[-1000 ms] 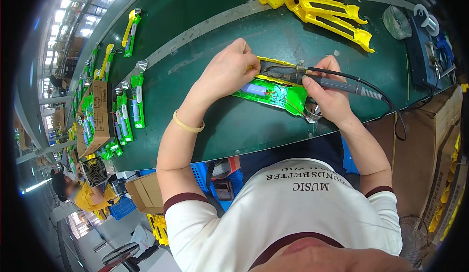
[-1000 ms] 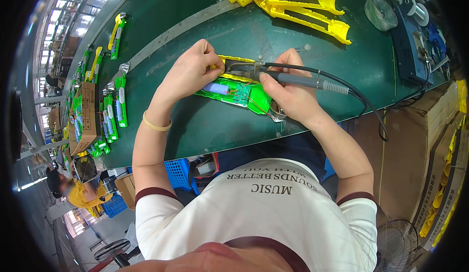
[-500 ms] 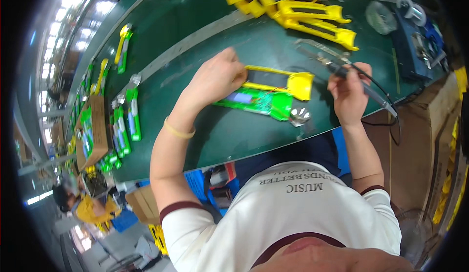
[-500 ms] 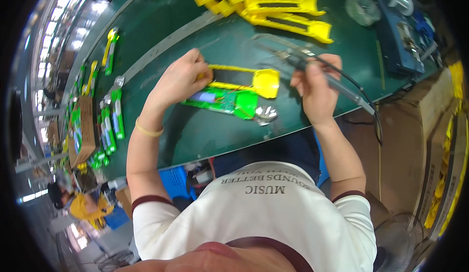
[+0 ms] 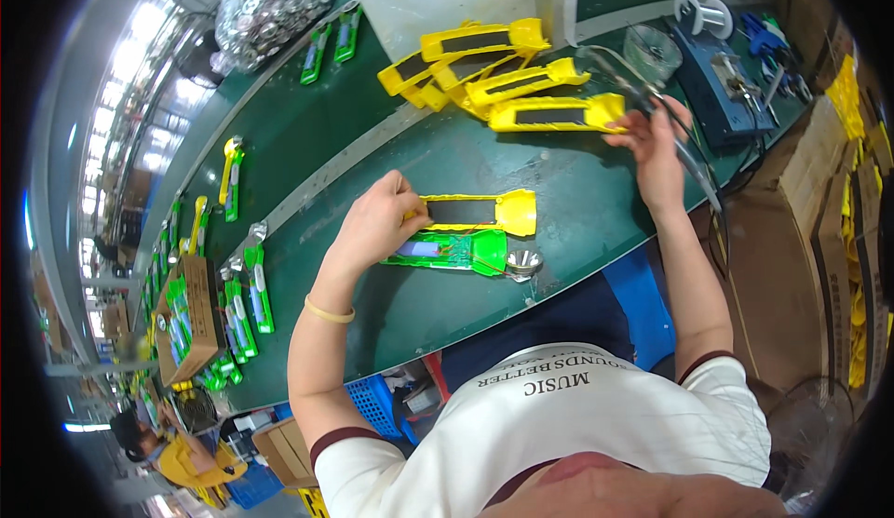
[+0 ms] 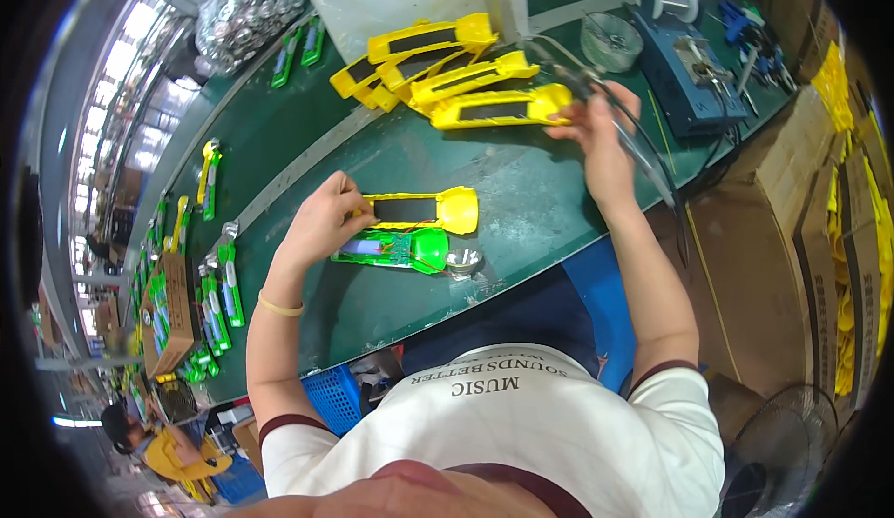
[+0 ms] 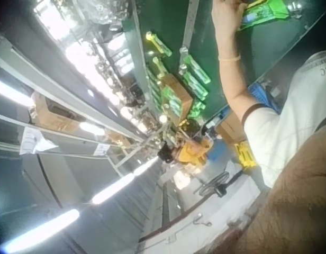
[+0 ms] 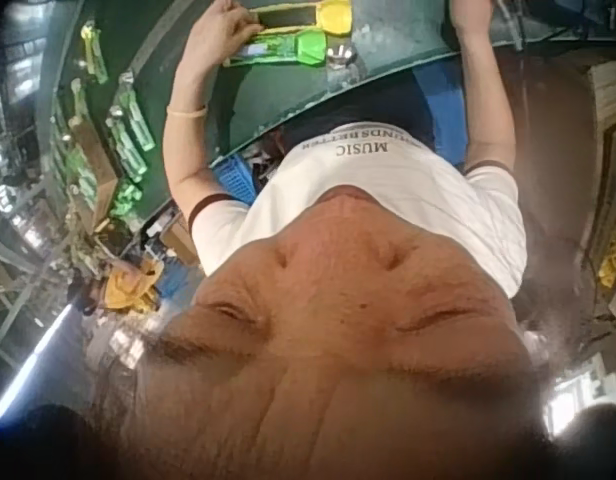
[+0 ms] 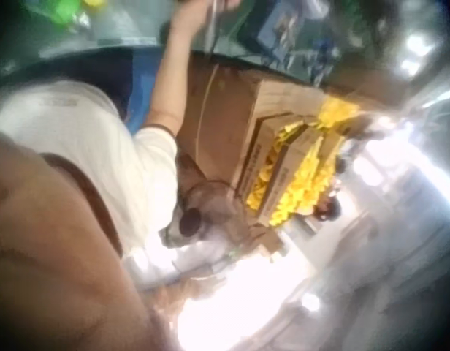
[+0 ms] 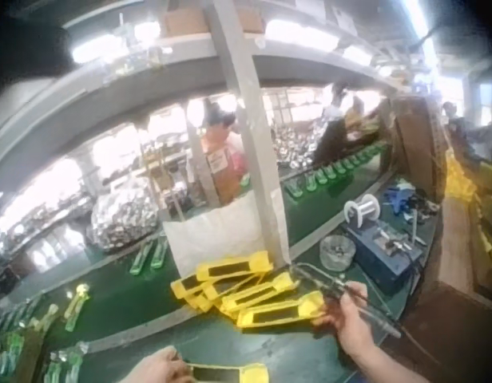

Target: Soldering wires and components onto a circuit board for flashlights on an assembly line.

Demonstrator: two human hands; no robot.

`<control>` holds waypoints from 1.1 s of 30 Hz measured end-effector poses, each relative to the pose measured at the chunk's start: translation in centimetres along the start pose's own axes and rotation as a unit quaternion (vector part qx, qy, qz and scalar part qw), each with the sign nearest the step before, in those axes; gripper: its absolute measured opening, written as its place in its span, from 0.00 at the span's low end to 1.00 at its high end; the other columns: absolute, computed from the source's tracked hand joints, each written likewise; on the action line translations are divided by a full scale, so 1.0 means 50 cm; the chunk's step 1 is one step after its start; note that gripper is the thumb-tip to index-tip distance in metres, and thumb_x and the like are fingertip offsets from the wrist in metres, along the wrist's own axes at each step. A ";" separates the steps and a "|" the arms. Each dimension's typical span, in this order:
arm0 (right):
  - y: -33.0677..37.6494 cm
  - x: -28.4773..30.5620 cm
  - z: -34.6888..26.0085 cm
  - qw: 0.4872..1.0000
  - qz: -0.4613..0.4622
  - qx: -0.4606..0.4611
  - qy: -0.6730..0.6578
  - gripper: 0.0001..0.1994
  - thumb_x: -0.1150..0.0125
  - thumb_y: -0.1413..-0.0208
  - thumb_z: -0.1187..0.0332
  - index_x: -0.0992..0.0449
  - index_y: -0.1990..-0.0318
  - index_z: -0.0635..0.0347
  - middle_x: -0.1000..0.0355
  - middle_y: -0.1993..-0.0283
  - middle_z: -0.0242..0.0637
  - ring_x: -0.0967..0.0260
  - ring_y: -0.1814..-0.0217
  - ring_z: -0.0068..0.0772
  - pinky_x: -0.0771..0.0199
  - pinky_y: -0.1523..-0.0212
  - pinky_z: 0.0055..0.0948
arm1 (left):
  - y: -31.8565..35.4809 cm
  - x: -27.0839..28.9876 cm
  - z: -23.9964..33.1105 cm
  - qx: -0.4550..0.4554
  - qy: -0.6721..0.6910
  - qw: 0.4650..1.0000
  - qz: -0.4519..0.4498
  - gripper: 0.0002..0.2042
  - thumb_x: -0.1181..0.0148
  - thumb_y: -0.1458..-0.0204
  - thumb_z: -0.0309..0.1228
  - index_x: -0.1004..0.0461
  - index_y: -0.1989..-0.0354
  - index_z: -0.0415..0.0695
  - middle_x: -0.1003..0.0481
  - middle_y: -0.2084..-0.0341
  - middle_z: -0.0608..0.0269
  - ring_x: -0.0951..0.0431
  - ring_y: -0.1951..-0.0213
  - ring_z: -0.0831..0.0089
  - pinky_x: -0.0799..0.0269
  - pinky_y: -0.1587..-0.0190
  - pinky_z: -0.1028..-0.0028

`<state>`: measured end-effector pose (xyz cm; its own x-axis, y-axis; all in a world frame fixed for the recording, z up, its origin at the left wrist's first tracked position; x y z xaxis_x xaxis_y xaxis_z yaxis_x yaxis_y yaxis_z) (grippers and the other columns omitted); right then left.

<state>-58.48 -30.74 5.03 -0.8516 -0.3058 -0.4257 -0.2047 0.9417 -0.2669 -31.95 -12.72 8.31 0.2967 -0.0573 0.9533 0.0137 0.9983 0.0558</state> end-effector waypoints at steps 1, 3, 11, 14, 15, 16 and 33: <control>0.016 0.001 -0.017 0.999 0.018 0.004 0.028 0.16 0.55 0.40 0.61 0.45 0.50 0.58 0.34 0.63 0.42 0.29 0.64 0.36 0.25 0.66 0.31 | 0.004 0.017 -0.012 0.007 0.037 0.997 0.061 0.07 0.38 0.60 0.29 0.24 0.71 0.43 0.33 0.70 0.60 0.30 0.67 0.65 0.32 0.64 0.70; 0.046 0.014 -0.031 1.000 0.006 0.016 0.026 0.16 0.56 0.40 0.60 0.45 0.49 0.57 0.34 0.63 0.41 0.29 0.64 0.35 0.25 0.67 0.30 | 0.012 0.046 -0.014 -0.035 0.014 0.984 0.176 0.13 0.38 0.59 0.30 0.24 0.62 0.45 0.30 0.62 0.58 0.30 0.58 0.63 0.32 0.57 0.70; 0.149 -0.025 0.025 0.996 -0.041 -0.084 -0.009 0.15 0.57 0.39 0.60 0.46 0.49 0.54 0.35 0.60 0.41 0.32 0.59 0.36 0.26 0.63 0.35 | 0.094 0.026 0.016 -0.134 0.194 0.970 0.055 0.17 0.34 0.64 0.33 0.27 0.62 0.45 0.33 0.51 0.50 0.35 0.47 0.55 0.39 0.46 0.62; 0.161 -0.038 0.034 0.993 -0.054 -0.101 0.005 0.16 0.57 0.39 0.60 0.46 0.49 0.54 0.34 0.60 0.41 0.31 0.59 0.36 0.25 0.62 0.34 | 0.144 -0.026 0.064 -0.171 0.107 0.978 0.060 0.19 0.34 0.64 0.31 0.31 0.60 0.48 0.32 0.54 0.53 0.33 0.53 0.55 0.39 0.49 0.62; 0.161 -0.042 0.037 0.992 -0.058 -0.109 0.011 0.16 0.57 0.39 0.59 0.46 0.49 0.54 0.34 0.61 0.41 0.31 0.59 0.36 0.25 0.62 0.34 | 0.159 -0.032 0.051 -0.169 0.119 0.973 0.102 0.18 0.35 0.66 0.26 0.30 0.63 0.47 0.31 0.57 0.55 0.32 0.55 0.57 0.37 0.52 0.64; 0.160 -0.046 0.034 0.992 -0.062 -0.105 0.017 0.16 0.57 0.39 0.59 0.46 0.49 0.55 0.33 0.61 0.42 0.30 0.60 0.38 0.25 0.62 0.34 | 0.162 -0.032 0.025 -0.148 0.123 0.974 0.116 0.18 0.35 0.66 0.25 0.30 0.64 0.47 0.31 0.58 0.56 0.32 0.55 0.57 0.37 0.52 0.64; 0.155 -0.101 0.046 0.980 -0.120 -0.101 0.122 0.26 0.52 0.44 0.50 0.50 0.53 0.61 0.35 0.56 0.50 0.28 0.58 0.42 0.24 0.61 0.38 | -0.084 0.218 -0.622 0.281 -0.013 0.957 0.069 0.23 0.32 0.67 0.39 0.33 0.62 0.43 0.29 0.62 0.54 0.28 0.60 0.62 0.33 0.57 0.70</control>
<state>-54.66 -22.25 3.09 -0.8525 -0.5023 -0.1448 -0.4837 0.8629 -0.1462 0.91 -17.45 9.25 0.2349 0.0676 0.9697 -0.5427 0.8368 0.0731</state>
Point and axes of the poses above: each hand's wrist, its own y-axis away from the middle knuckle, its own x-axis out of the back of the hand, z = x × y, the point moved 8 cm from there along -y, towards the middle knuckle
